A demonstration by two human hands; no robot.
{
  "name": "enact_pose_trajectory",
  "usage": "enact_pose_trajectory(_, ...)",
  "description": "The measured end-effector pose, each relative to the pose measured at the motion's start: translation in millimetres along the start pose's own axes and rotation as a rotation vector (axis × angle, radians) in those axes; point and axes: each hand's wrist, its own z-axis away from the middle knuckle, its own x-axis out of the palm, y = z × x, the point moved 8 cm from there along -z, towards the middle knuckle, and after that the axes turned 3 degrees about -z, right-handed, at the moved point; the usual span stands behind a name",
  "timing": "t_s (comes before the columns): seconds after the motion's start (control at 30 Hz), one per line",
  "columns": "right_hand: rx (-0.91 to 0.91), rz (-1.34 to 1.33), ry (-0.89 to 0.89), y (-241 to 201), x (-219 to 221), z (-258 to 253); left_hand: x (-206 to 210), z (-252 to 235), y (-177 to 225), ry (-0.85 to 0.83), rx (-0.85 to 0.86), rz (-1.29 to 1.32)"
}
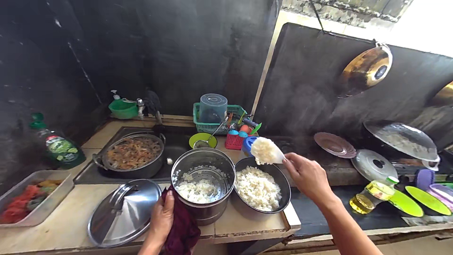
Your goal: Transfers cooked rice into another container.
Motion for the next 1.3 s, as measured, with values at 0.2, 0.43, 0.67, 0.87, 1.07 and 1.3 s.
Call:
enact_pose_trajectory(0.2,-0.428,0.035,-0.293,-127,55,-62,0,-2,-3,0.0,-0.012,-0.025)
enact_pose_trajectory(0.43,-0.648,0.434,-0.779,-173,191,-96,0,1,-3,0.006,-0.031,-0.035)
enact_pose_trajectory(0.67,-0.938,0.396,-0.867,-197,201,-61,0,3,-6,0.033,-0.033,-0.013)
enact_pose_trajectory(0.87,-0.833,0.339,-1.164,-166,213,-41,1,8,-5,0.102,-0.071,-0.05)
enact_pose_trajectory(1.07,-0.492,0.16,-1.27,-170,226,-17,3,10,-4,0.144,-0.083,-0.011)
enact_pose_trajectory(1.3,-0.222,-0.075,-1.247,-180,240,-8,2,3,-6,0.056,-0.053,-0.004)
